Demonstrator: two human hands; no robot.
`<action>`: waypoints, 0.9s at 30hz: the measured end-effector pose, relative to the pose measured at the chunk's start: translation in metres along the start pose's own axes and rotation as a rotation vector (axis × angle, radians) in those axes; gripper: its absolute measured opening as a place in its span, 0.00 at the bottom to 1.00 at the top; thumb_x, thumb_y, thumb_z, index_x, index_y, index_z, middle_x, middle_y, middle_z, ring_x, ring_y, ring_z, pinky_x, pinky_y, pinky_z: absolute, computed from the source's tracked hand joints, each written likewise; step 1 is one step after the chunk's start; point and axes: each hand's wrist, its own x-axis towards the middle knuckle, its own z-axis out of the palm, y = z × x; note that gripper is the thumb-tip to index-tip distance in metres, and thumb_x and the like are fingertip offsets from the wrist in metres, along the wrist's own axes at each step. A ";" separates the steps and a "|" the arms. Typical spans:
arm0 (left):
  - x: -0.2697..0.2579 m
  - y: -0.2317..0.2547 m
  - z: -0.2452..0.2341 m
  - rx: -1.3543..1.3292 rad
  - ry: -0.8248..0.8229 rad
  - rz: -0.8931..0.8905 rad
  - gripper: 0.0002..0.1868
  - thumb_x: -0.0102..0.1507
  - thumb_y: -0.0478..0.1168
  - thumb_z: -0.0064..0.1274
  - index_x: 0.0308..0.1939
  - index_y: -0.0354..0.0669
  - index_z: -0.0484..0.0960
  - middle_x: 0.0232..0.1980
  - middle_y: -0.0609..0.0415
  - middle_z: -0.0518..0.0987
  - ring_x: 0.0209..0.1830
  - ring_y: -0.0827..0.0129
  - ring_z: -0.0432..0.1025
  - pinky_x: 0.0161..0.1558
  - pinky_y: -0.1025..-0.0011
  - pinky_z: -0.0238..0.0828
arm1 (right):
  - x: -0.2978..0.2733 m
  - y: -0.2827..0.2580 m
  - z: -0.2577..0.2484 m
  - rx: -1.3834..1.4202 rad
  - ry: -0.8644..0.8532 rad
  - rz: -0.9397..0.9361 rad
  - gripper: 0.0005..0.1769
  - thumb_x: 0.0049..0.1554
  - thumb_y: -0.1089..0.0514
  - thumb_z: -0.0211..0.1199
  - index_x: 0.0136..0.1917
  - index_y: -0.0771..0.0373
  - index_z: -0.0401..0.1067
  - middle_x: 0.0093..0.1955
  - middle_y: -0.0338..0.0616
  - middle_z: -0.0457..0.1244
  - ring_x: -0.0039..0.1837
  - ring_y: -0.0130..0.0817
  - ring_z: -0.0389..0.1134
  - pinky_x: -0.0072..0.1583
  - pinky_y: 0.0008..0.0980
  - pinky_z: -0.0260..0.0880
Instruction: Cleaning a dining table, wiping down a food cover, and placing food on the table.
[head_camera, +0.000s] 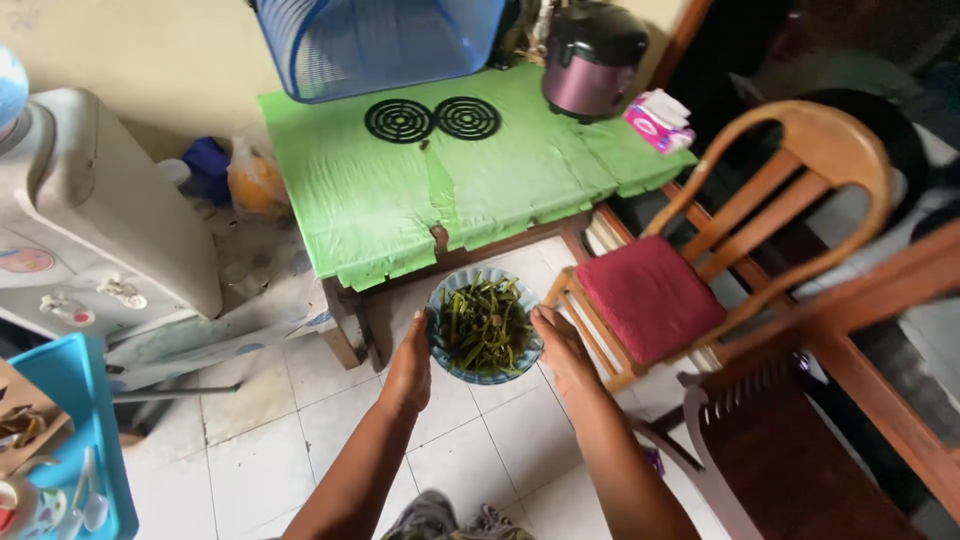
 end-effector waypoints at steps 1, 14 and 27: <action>0.017 0.001 0.005 -0.006 0.027 0.006 0.36 0.71 0.59 0.33 0.74 0.36 0.66 0.80 0.48 0.62 0.81 0.62 0.48 0.77 0.64 0.31 | 0.023 -0.007 -0.004 -0.012 -0.024 0.009 0.33 0.60 0.37 0.58 0.75 0.46 0.61 0.70 0.23 0.58 0.67 0.17 0.54 0.62 0.37 0.53; 0.295 0.027 0.012 -0.051 0.097 0.109 0.41 0.70 0.61 0.35 0.79 0.36 0.53 0.85 0.52 0.48 0.85 0.66 0.38 0.78 0.66 0.26 | 0.289 -0.130 0.002 0.080 -0.167 0.004 0.34 0.57 0.38 0.58 0.73 0.51 0.63 0.69 0.29 0.61 0.67 0.31 0.62 0.57 0.43 0.60; 0.545 0.074 0.052 -0.026 0.204 -0.045 0.41 0.69 0.62 0.35 0.80 0.43 0.50 0.85 0.53 0.49 0.85 0.66 0.37 0.78 0.62 0.24 | 0.547 -0.225 -0.008 0.218 -0.248 -0.030 0.29 0.61 0.42 0.60 0.68 0.62 0.68 0.62 0.40 0.66 0.61 0.34 0.67 0.60 0.42 0.67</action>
